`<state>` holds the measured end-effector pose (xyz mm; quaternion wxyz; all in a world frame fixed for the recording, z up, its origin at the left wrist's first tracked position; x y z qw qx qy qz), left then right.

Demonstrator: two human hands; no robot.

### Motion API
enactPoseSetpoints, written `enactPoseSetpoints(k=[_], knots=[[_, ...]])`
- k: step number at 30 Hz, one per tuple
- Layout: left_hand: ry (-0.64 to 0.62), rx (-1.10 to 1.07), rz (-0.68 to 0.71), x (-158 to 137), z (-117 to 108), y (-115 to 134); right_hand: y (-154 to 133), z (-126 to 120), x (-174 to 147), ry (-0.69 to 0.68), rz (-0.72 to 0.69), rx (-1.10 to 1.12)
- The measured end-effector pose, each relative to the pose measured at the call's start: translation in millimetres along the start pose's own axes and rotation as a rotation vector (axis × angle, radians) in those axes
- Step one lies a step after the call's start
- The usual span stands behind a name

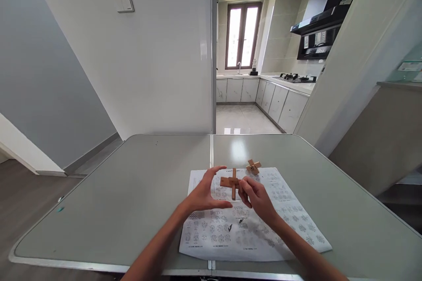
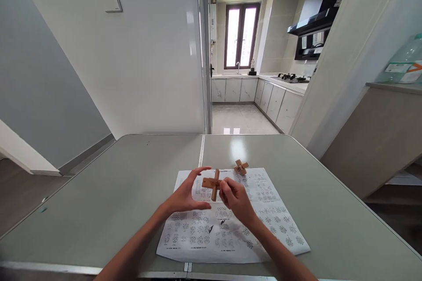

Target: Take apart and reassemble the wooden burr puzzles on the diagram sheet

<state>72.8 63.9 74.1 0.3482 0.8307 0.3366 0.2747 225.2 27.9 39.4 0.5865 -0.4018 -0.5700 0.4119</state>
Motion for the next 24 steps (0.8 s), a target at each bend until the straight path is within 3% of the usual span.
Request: enactPoseSetpoints(k=[5,13,24], knots=[[-0.066,-0.075,-0.045,-16.4,14.9,5.9,4.8,27.9,-19.8,-0.119,0.042,0.093],[0.084,-0.043,-0.071,-34.5,4.3,2.9,10.8,41.0,-26.0,-0.160,0.112,0.170],[0.114,0.020,-0.061,-35.2,0.1,-0.9,13.0,40.5,-27.2,-0.070,0.177,0.164]])
Point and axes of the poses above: each hand's wrist, its own x-axis towards the middle knuckle, its own z-axis out of the palm, y = z × x, the point moved 10 cm from there along x, towards the middle knuckle, and after that the axes turned 6 degrees about -z, right-handed, at the moved point
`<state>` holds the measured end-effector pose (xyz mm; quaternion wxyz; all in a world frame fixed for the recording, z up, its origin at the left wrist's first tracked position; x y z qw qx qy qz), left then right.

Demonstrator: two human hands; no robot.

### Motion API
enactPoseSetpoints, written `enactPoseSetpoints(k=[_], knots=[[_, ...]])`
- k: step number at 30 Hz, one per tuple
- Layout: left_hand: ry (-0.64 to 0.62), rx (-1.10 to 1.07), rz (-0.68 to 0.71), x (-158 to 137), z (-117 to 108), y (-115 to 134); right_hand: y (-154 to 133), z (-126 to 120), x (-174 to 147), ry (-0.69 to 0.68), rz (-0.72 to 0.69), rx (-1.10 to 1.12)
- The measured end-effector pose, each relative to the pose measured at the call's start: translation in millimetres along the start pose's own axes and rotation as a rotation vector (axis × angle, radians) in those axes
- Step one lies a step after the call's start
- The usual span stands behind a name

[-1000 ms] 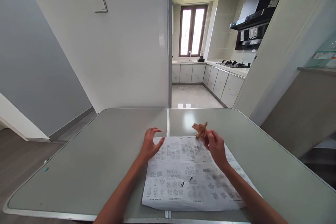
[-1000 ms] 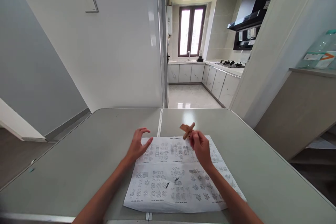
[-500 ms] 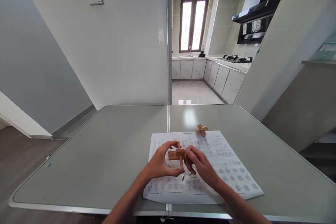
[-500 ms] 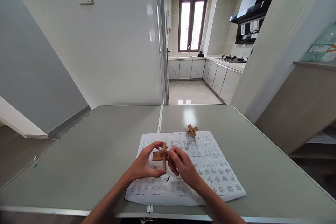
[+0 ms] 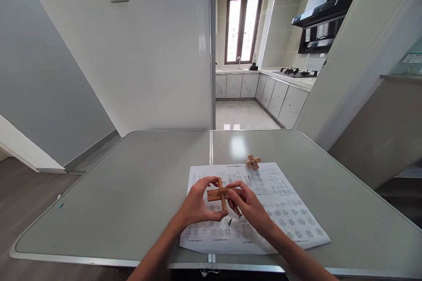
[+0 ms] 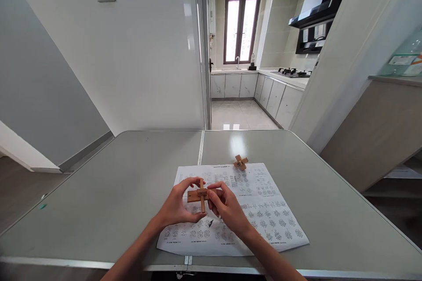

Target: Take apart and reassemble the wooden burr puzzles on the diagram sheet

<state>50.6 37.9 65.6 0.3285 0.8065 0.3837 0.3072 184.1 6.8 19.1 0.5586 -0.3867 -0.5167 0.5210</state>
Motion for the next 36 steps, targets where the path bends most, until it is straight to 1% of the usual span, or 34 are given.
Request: enactPoseSetpoints(k=[7,13,19,24,29,36], knots=[[0.022,0.031,0.000,0.7,-2.9,-4.5,5.1,1.9,7.2,-0.010,0.056,0.015],[0.025,0.072,-0.009,10.7,-8.9,-8.5,4.3,2.0,21.1,-0.050,0.046,-0.001],[0.051,0.070,-0.004,29.8,-8.5,-16.5,21.6,-8.5,46.2,-0.067,0.080,0.053],[0.053,0.088,-0.035,39.6,-5.2,-37.6,39.7,-12.7,63.7,-0.097,0.085,0.045],[0.048,0.068,-0.064,37.6,-2.3,-51.1,54.2,-11.8,67.1,-0.100,0.076,0.053],[0.048,0.091,-0.049,36.2,-1.5,-49.5,54.5,-11.9,66.7,-0.103,0.038,-0.006]])
Point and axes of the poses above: each hand's wrist, its own x-axis towards the middle knuckle, its own z-axis out of the palm, y = z × x, the point moved 10 cm from there along x, towards the middle knuckle, and after that the axes turned 6 degrees about -z, right-handed, at the moved point
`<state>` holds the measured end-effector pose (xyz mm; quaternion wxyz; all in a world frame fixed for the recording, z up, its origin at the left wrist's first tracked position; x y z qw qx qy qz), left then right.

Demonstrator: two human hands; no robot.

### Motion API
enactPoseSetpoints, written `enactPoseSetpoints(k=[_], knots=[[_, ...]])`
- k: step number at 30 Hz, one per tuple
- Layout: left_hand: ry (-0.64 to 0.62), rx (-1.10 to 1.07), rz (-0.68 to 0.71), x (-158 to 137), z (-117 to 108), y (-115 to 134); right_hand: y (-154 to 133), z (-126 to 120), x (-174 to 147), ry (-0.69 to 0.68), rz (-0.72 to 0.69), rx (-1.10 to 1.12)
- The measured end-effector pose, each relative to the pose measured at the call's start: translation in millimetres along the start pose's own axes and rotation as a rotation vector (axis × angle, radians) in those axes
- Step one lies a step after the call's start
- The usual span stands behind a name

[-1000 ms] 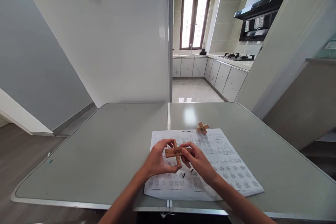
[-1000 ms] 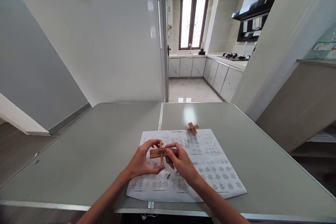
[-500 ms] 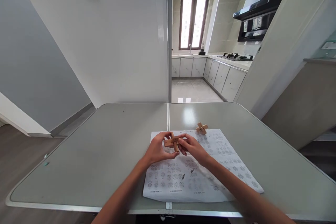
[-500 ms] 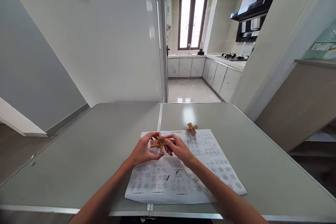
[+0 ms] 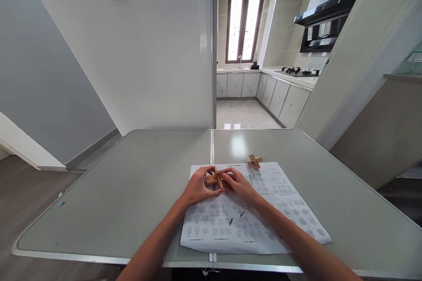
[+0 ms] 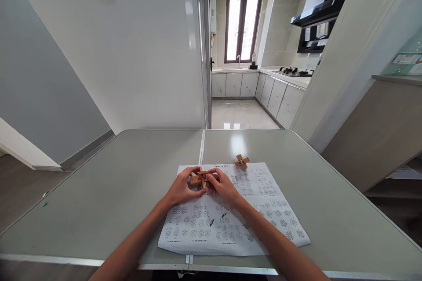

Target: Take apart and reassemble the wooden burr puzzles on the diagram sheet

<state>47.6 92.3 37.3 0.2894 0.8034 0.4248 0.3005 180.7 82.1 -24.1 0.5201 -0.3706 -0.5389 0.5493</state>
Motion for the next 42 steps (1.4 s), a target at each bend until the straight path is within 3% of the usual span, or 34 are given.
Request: enactPoseSetpoints(k=[13,27,29,33,38,42], knots=[[0.035,0.086,0.052,-0.8,-2.2,1.6,4.0,-1.6,0.5,0.002,-0.023,-0.010],[0.013,0.040,0.068,-4.5,-3.0,3.3,-6.3,1.9,-3.5,0.038,-0.056,-0.069],[0.002,0.003,0.068,-5.8,-2.0,5.1,-15.1,-3.8,-3.9,0.071,-0.124,-0.197],[0.013,-0.052,0.096,-8.7,-3.6,12.9,-54.1,-12.4,-13.0,0.189,-0.416,-0.499],[0.089,-0.009,0.152,-9.9,-13.0,22.4,-79.9,2.4,-24.5,0.131,-0.643,-0.708],[0.114,0.051,0.182,-10.6,-15.7,24.1,-83.4,8.6,-28.0,0.090,-0.702,-0.747]])
Point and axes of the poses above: each hand's wrist, its own x-axis towards the middle knuckle, its own z-axis out of the palm, y = z × x, the point moved 10 cm from there along x, towards the middle knuckle, and after that the axes turned 6 degrees about -z, right-handed, at the moved point
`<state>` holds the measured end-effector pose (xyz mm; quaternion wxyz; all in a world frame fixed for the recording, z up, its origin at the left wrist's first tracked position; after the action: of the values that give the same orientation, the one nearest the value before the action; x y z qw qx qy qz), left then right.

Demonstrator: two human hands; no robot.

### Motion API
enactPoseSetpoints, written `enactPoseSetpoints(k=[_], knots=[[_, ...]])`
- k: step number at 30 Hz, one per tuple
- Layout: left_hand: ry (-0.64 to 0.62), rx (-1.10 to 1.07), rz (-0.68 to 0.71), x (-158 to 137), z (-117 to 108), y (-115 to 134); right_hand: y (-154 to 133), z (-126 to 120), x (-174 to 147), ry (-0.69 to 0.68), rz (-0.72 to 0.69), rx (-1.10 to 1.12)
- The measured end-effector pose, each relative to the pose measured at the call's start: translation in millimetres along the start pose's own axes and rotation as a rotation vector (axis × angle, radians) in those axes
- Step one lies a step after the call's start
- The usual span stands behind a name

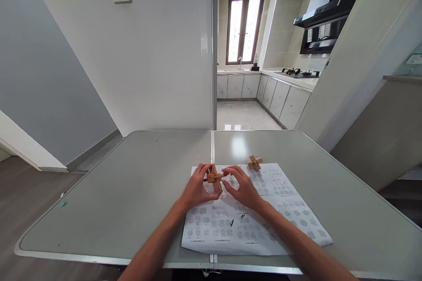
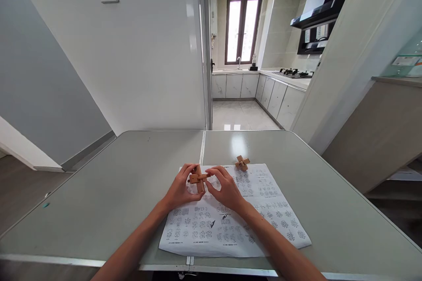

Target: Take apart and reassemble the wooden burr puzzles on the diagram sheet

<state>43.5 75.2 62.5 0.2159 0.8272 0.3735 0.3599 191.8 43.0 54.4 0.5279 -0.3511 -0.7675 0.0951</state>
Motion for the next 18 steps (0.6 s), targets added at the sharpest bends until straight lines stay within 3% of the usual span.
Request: enactPoseSetpoints(k=[10,18], knots=[[-0.032,0.125,-0.022,0.8,6.3,-10.6,23.8,11.3,-8.3,-0.130,0.179,0.065],[-0.100,0.049,-0.066,1.8,9.8,-14.5,29.3,18.8,-14.6,-0.202,0.190,0.064]])
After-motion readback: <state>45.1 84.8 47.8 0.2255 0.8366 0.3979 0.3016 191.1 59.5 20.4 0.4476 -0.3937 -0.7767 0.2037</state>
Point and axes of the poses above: each hand's wrist, its own x-axis towards the middle knuckle, its own z-axis out of the palm, y = z × x, the point moved 10 cm from there along x, towards the middle knuckle, and after that the axes turned 6 degrees about -z, right-handed, at the moved point
